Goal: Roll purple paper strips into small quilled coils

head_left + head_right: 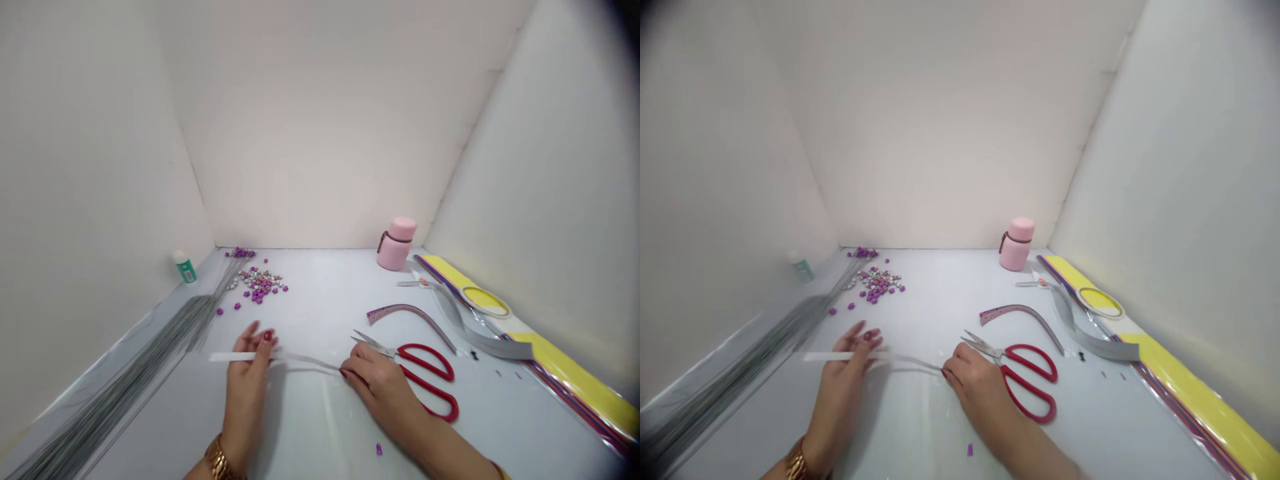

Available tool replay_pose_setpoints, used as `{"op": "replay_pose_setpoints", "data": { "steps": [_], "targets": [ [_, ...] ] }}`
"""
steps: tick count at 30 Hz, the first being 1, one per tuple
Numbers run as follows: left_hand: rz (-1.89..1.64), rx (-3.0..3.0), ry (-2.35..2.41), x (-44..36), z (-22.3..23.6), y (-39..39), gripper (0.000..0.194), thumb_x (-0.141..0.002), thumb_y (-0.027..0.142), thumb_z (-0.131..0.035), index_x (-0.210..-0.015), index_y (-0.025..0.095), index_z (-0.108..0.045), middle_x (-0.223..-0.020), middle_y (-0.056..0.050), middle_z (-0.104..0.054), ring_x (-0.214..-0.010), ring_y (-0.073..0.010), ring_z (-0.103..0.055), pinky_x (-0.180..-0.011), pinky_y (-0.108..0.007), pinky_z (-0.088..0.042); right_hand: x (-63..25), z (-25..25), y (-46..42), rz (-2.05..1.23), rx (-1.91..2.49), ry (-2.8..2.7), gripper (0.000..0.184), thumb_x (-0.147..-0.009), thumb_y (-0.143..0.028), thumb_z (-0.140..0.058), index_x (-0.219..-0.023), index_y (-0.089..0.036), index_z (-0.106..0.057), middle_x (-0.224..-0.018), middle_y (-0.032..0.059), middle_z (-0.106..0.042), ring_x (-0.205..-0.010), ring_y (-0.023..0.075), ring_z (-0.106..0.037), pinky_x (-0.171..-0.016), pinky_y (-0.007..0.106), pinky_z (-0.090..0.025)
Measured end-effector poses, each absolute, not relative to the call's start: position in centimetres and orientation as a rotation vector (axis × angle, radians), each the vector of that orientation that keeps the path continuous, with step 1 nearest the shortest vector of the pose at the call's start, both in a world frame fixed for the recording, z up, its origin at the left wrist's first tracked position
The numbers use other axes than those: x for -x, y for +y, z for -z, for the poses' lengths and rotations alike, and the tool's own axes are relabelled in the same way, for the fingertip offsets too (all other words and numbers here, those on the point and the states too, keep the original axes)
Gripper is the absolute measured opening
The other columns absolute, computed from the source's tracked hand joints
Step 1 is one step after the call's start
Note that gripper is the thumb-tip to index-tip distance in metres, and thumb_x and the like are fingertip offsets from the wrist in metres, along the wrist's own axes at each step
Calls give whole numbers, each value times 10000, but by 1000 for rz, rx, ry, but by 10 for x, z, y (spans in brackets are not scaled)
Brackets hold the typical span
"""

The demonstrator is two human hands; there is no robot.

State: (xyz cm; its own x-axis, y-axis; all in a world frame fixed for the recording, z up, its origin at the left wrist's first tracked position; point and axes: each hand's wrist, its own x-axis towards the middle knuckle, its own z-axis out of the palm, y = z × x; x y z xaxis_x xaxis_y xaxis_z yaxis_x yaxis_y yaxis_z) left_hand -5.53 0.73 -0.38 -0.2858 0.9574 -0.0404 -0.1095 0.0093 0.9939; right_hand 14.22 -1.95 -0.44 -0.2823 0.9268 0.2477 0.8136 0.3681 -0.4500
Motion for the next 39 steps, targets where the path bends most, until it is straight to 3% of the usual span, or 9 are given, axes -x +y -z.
{"op": "replay_pose_setpoints", "data": {
  "steps": [6, 8, 12, 17, 19, 21, 25, 31, 39],
  "targets": [
    [-1904, -1572, 1714, 56, -2, -5, 761, -737, 238, -622, -1340, 236, -158, -1378, -116, -224, -1266, -268, -237, -1033, -437, -194, -146, 8, -17, -194, 1495, -2228, 219, -856, -133, -416, -751, -179, -604, -686, 22, -563, -635, 139, -532, -583, 239, -411],
    [-1909, -2065, 1635, 55, 1, -11, 768, -697, 157, -656, -1328, 273, -233, -1397, -88, -203, -1286, -294, -173, -1032, -468, -171, -145, 7, -18, -120, 1500, -2240, 224, -857, -132, -414, -742, -174, -602, -677, 26, -560, -623, 138, -525, -570, 235, -399],
    [-1324, -2777, 1397, 50, 10, -13, 494, -768, 56, -530, -1183, 319, -480, -1230, -52, -527, -1255, -275, -277, -1004, -533, 76, -145, 7, -21, 83, 1399, -2334, 230, -864, -125, -398, -735, -176, -583, -672, 23, -538, -605, 135, -492, -545, 233, -356],
    [-828, -2827, 1360, 47, 6, -5, 254, -811, 88, -466, -946, 257, -599, -958, -39, -682, -1061, -272, -511, -923, -591, 154, -143, 7, -24, 254, 1260, -2421, 219, -854, -81, -385, -829, -169, -584, -710, 40, -552, -653, 160, -492, -577, 261, -356],
    [-793, -2821, 1386, 48, 1, -6, 212, -798, 77, -479, -805, 238, -616, -801, -10, -687, -960, -252, -559, -932, -595, 115, -142, 6, -24, 277, 1274, -2402, 223, -851, -77, -386, -832, -163, -591, -704, 46, -557, -648, 164, -497, -571, 265, -362],
    [-768, -2830, 1417, 49, -4, -8, 219, -789, 60, -477, -744, 223, -617, -711, -5, -661, -831, -227, -583, -943, -585, -39, -139, 4, -24, 235, 1312, -2333, 240, -854, -90, -381, -785, -162, -600, -671, 44, -550, -614, 157, -496, -550, 260, -364],
    [-814, -2716, 1395, 50, -3, -11, 174, -802, 117, -485, -741, 197, -628, -628, -20, -625, -630, -187, -553, -728, -388, -365, -128, 0, -26, -190, 1341, -2015, 221, -851, -170, -417, -755, -170, -616, -687, 44, -569, -628, 147, -522, -581, 254, -392],
    [-1090, -2129, 1241, 44, 5, -15, 149, -808, 166, -496, -821, 182, -644, -763, -47, -670, -725, -183, -586, -683, -294, -432, -109, -1, -29, -1395, 1234, -1206, 171, -713, -317, -624, -704, -149, -594, -538, -22, -559, -489, 105, -517, -475, 210, -370],
    [-965, -1557, 1038, 35, 5, -21, 240, -840, 247, -461, -996, 183, -632, -866, -63, -674, -790, -173, -609, -729, -273, -468, -106, 5, -29, -1621, 1041, -827, 200, -676, -279, -684, -725, -150, -540, -583, 4, -644, -513, 96, -569, -475, 174, -365]
  ]
}}
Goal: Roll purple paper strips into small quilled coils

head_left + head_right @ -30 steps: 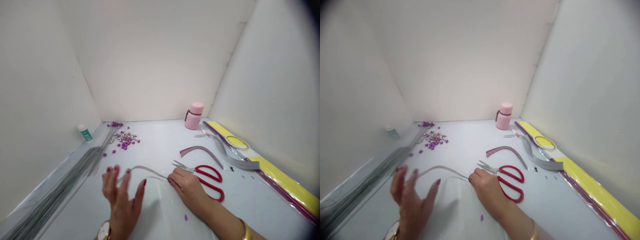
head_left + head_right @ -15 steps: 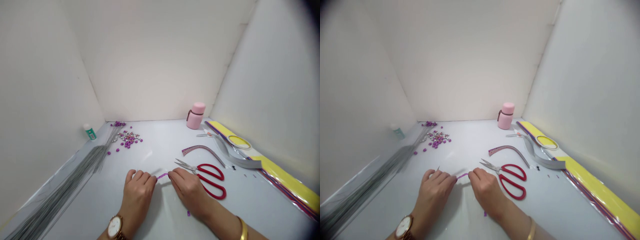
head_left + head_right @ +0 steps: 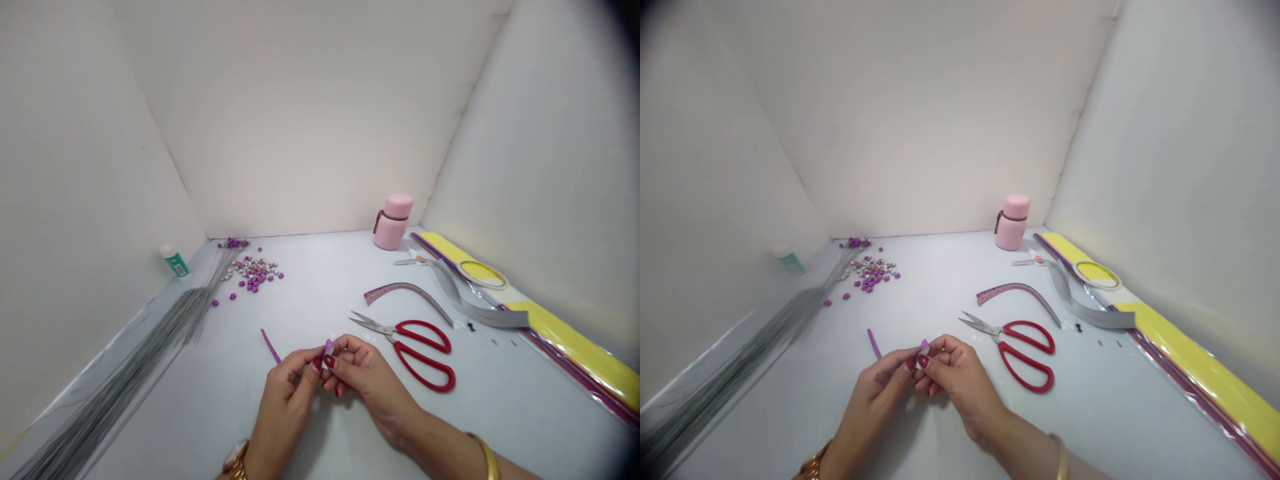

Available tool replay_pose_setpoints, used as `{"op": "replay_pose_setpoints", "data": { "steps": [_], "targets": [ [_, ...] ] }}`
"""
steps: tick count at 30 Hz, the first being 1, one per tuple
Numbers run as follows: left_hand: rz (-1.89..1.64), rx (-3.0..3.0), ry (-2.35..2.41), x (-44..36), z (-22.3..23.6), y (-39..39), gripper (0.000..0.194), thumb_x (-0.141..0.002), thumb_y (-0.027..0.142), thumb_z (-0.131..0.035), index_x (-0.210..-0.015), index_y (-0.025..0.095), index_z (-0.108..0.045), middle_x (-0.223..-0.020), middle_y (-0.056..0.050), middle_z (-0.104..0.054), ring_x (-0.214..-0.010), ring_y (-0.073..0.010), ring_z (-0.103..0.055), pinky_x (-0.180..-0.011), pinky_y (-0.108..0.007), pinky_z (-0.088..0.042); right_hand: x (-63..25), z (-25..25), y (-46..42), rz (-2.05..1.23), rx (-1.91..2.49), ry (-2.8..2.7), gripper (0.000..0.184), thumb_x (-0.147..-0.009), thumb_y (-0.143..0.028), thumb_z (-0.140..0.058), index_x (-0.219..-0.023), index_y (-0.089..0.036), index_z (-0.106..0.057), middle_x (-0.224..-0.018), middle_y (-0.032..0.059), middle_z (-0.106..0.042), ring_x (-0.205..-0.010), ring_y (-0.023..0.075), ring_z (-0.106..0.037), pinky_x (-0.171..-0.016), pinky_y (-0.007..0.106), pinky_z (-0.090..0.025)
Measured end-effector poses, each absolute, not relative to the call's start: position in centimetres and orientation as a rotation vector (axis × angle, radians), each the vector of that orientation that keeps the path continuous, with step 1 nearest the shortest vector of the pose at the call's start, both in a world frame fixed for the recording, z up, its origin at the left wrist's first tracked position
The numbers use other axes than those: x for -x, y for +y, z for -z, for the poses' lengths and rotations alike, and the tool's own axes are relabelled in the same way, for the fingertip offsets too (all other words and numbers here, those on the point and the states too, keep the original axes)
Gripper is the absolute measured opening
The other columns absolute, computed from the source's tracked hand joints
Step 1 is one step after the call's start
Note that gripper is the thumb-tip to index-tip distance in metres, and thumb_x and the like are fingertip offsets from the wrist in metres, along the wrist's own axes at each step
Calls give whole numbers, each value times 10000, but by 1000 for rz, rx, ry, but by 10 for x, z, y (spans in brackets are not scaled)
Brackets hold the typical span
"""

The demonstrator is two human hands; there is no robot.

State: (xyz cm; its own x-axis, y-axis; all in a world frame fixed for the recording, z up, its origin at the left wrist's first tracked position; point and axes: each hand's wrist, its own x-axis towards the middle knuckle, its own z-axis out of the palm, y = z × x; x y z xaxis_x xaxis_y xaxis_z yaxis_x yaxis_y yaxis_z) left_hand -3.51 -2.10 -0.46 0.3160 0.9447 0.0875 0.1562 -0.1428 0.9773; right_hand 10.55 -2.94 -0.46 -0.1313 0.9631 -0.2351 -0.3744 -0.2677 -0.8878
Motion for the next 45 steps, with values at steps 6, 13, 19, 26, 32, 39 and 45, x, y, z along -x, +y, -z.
{"op": "replay_pose_setpoints", "data": {
  "steps": [6, 13, 19, 26, 32, 39, 45],
  "targets": [
    [-1090, -1611, 1101, 34, 4, -19, 167, -750, 231, -584, -873, 202, -694, -835, -61, -609, -805, -186, -579, -711, -275, -463, -105, 6, -28, -1638, 1036, -783, 220, -667, -306, -689, -696, -136, -552, -555, -5, -624, -492, 86, -555, -468, 171, -361],
    [-1025, -1417, 1204, 36, 5, -18, 201, -770, 260, -560, -902, 159, -673, -801, -70, -678, -745, -186, -611, -696, -280, -475, -108, 6, -27, -1616, 1089, -950, 197, -731, -314, -628, -730, -118, -605, -630, 22, -623, -518, 83, -527, -486, 189, -356],
    [-1102, -1236, 1180, 37, 4, -19, 160, -754, 262, -581, -844, 151, -653, -800, -64, -696, -756, -180, -618, -698, -260, -479, -107, 5, -31, -1444, 1162, -1125, 190, -734, -296, -633, -854, -160, -577, -640, -19, -557, -572, 89, -488, -514, 191, -365],
    [-1178, -1117, 1163, 38, 1, -18, 179, -713, 257, -633, -852, 146, -635, -786, -51, -678, -726, -158, -603, -655, -234, -475, -105, 11, -32, -1637, 1081, -1194, 353, -720, -324, -630, -1016, -182, -504, -589, -46, -570, -415, 57, -453, -424, 176, -376],
    [-1243, -994, 1250, 42, 1, -7, 218, -696, 266, -646, -873, 142, -619, -737, -28, -649, -665, -130, -580, -613, -219, -456, -125, -4, -28, -1997, 925, -1057, 270, -740, -355, -605, -872, -122, -565, -683, 54, -665, -311, 19, -453, -319, 127, -253],
    [-1207, -893, 1241, 39, 8, -4, 240, -694, 266, -644, -883, 124, -604, -649, -2, -615, -583, -105, -558, -580, -205, -435, -122, -2, -30, -1649, 1042, -1333, 265, -782, -240, -547, -1045, -233, -576, -752, 15, -623, -464, 70, -522, -436, 176, -367],
    [-1189, -937, 1196, 38, 9, -6, 223, -678, 241, -652, -858, 116, -612, -626, -5, -608, -553, -105, -552, -542, -199, -436, -119, -8, -34, -1088, 990, -1709, 196, -763, -145, -537, -802, -233, -707, -729, 47, -593, -684, 167, -546, -618, 276, -426]
  ]
}}
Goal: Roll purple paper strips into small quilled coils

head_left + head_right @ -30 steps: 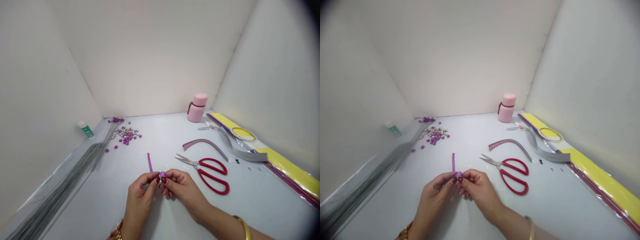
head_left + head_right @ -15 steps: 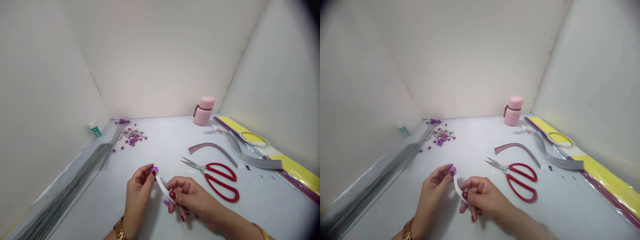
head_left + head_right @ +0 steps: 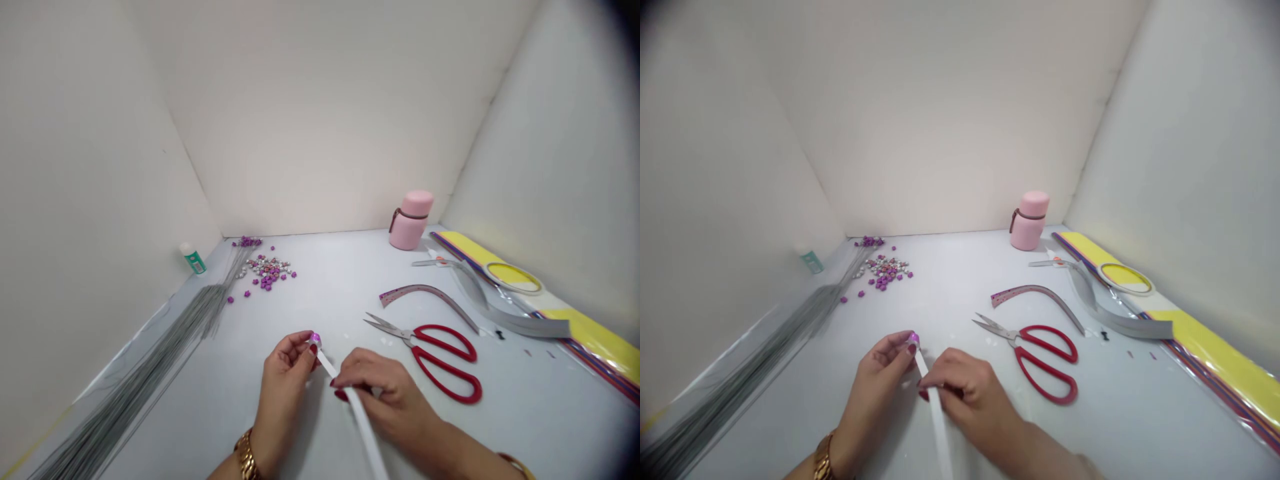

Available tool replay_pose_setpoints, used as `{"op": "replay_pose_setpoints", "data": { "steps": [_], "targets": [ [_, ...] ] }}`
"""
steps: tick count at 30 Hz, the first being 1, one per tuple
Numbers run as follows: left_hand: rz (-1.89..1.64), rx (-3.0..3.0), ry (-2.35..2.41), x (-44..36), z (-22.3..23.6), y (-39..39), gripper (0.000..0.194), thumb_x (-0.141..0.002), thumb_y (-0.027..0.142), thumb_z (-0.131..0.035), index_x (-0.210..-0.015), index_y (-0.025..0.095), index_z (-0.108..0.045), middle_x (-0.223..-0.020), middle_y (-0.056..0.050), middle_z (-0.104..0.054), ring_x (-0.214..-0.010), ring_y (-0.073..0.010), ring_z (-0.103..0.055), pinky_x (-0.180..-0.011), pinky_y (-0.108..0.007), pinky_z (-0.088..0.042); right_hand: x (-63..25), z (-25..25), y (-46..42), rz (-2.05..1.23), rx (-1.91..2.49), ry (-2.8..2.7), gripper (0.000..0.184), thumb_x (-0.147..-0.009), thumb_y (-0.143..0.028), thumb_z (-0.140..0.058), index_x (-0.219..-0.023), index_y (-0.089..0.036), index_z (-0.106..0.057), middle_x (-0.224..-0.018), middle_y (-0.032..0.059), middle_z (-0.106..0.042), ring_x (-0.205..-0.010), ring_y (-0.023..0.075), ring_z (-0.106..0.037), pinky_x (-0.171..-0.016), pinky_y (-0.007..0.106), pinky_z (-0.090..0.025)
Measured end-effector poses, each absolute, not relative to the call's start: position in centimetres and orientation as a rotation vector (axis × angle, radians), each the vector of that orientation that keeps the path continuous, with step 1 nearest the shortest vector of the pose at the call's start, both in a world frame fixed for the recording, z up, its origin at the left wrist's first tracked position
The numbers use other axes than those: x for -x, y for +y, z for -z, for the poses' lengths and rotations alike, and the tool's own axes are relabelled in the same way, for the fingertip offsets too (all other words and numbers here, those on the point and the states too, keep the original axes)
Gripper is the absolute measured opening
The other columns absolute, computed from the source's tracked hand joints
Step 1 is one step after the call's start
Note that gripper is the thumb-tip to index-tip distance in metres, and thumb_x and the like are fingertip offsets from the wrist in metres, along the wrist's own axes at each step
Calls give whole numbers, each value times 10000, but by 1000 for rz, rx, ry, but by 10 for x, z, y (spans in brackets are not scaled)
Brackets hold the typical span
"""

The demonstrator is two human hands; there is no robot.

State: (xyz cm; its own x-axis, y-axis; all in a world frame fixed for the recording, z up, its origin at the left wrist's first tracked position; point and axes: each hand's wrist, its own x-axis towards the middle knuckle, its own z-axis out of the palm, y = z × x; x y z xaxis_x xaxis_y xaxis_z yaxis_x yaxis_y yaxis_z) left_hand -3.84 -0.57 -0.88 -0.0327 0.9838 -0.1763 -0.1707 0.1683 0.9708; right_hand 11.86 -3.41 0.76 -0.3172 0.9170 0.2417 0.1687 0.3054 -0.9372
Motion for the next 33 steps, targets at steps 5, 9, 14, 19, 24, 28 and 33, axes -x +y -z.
{"op": "replay_pose_setpoints", "data": {
  "steps": [5, 9, 14, 19, 24, 28, 33],
  "targets": [
    [-1194, -930, 1182, 38, 10, -5, 249, -681, 258, -649, -881, 115, -612, -697, -27, -637, -619, -115, -573, -638, -233, -461, -123, -13, -32, -1303, 1053, -1204, 205, -769, -351, -575, -684, -189, -666, -739, 21, -534, -503, 86, -430, -461, 223, -333],
    [-1187, -987, 1190, 37, 9, -8, 215, -694, 231, -640, -873, 117, -605, -679, -23, -635, -595, -116, -568, -595, -224, -447, -112, -4, -35, -1646, 1079, -1128, 263, -713, -388, -631, -626, -143, -595, -541, -36, -480, -417, 48, -370, -422, 190, -271],
    [-1205, -1062, 1203, 35, 7, -13, 177, -713, 233, -622, -858, 132, -606, -723, -39, -647, -650, -143, -588, -607, -242, -456, -101, 7, -37, -1777, 1193, -1080, 299, -695, -411, -636, -604, -146, -530, -460, -67, -479, -327, 23, -331, -355, 163, -206],
    [-1187, -1145, 1201, 33, 5, -15, 154, -720, 221, -615, -850, 139, -608, -746, -50, -667, -691, -155, -602, -654, -259, -472, -104, 6, -34, -1790, 1196, -1009, 313, -707, -430, -617, -633, -150, -499, -478, -63, -514, -309, 12, -335, -331, 148, -180],
    [-1119, -1262, 1167, 34, 7, -20, 158, -761, 227, -568, -893, 145, -594, -816, -73, -681, -745, -172, -618, -687, -268, -477, -105, 2, -31, -1706, 1113, -926, 262, -707, -381, -641, -767, -169, -500, -466, -90, -487, -326, 26, -358, -343, 149, -208],
    [-1082, -1394, 1147, 34, 9, -24, 172, -776, 210, -543, -941, 167, -566, -758, -42, -667, -672, -158, -614, -627, -251, -480, -106, 1, -31, -1650, 1054, -921, 328, -696, -323, -667, -943, -180, -506, -481, -97, -481, -366, 47, -402, -390, 168, -282],
    [-1023, -1589, 1107, 35, 4, -27, 121, -798, 190, -507, -907, 198, -558, -824, -40, -665, -742, -161, -621, -685, -243, -464, -110, 1, -30, -1644, 1104, -886, 241, -691, -362, -657, -741, -152, -549, -491, -70, -491, -359, 35, -365, -373, 168, -232]
  ]
}}
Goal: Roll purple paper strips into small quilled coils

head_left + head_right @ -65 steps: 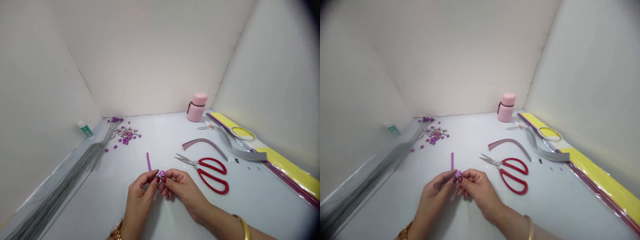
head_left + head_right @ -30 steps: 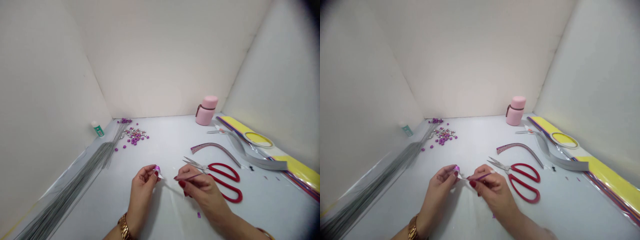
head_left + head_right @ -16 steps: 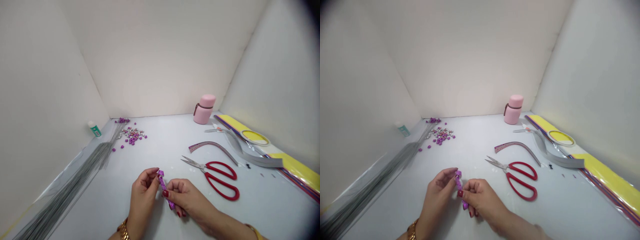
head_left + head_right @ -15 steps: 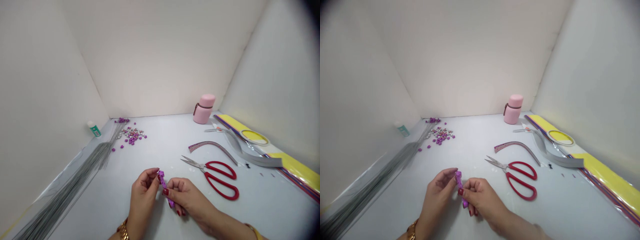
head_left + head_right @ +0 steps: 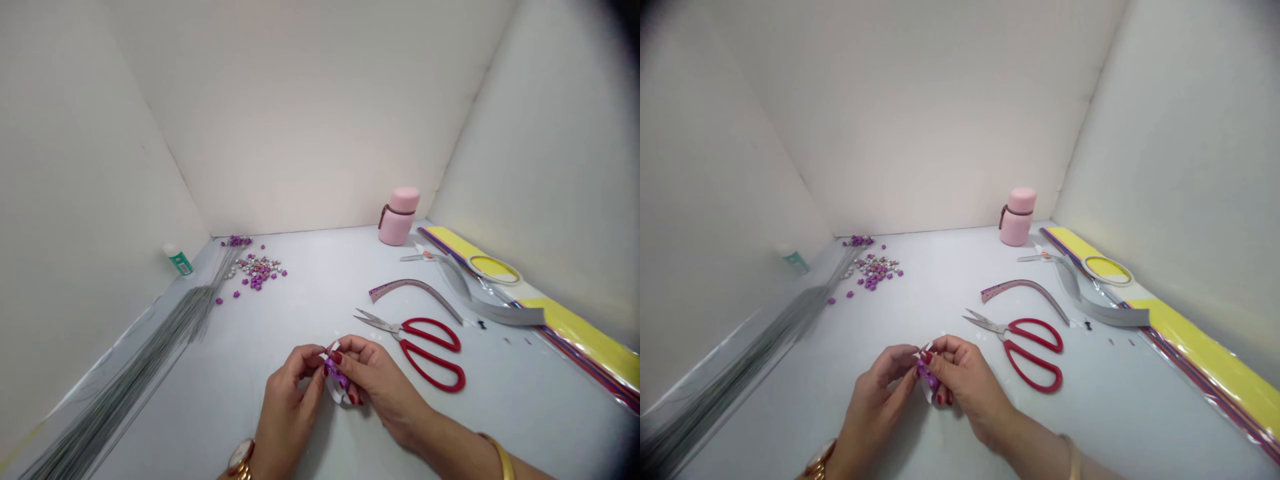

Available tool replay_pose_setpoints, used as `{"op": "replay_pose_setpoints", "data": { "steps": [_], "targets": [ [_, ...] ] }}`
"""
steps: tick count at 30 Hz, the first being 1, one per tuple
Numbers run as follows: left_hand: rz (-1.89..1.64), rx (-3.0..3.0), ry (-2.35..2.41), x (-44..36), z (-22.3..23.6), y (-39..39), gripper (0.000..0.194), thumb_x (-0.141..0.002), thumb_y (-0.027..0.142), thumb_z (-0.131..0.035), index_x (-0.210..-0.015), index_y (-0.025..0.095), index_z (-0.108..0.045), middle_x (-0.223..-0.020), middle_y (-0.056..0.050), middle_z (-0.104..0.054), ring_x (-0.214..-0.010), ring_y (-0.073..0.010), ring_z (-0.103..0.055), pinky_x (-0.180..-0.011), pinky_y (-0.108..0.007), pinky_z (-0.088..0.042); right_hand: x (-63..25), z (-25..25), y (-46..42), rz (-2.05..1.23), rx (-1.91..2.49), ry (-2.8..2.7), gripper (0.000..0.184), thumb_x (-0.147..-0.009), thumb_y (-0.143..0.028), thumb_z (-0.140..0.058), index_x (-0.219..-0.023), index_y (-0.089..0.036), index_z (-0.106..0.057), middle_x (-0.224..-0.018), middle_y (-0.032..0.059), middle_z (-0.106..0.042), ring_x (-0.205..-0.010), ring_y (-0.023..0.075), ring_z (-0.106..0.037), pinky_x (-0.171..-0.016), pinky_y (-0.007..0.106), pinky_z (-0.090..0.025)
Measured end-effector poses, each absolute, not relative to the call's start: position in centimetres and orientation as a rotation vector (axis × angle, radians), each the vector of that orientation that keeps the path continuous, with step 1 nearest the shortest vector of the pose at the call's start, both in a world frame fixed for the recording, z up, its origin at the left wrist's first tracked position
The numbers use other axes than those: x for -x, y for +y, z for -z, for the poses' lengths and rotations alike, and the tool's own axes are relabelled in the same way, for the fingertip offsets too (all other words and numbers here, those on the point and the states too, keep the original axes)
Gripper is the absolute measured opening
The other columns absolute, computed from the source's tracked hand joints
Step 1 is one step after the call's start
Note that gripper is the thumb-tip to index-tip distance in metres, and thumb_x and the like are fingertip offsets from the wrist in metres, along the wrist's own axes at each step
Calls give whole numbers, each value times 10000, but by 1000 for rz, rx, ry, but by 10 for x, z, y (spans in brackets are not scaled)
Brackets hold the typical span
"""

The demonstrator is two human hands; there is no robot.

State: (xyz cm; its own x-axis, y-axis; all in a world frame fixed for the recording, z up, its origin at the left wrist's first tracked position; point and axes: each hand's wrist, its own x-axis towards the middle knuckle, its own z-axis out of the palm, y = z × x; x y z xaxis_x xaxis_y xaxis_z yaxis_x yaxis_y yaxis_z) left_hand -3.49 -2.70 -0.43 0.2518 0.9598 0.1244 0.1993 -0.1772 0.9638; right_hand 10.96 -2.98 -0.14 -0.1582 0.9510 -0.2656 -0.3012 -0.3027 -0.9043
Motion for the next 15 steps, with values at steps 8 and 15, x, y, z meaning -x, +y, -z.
{"op": "replay_pose_setpoints", "data": {
  "steps": [8, 15],
  "targets": [
    [-792, -1618, 1022, 30, 4, -32, 230, -815, 196, -452, -1018, 184, -559, -662, -1, -590, -588, -130, -520, -575, -209, -410, -132, 4, -10, -1337, 1057, -588, 249, -631, -333, -712, -692, -189, -518, -493, -85, -466, -391, 46, -392, -390, 174, -263],
    [-807, -1265, 1032, 25, 10, -26, 140, -770, 217, -508, -789, 126, -612, -640, -28, -598, -588, -136, -549, -574, -231, -423, -140, 0, -9, -1342, 1064, -569, 250, -702, -401, -634, -782, -191, -524, -681, -30, -575, -483, 73, -511, -410, 177, -338]
  ]
}}
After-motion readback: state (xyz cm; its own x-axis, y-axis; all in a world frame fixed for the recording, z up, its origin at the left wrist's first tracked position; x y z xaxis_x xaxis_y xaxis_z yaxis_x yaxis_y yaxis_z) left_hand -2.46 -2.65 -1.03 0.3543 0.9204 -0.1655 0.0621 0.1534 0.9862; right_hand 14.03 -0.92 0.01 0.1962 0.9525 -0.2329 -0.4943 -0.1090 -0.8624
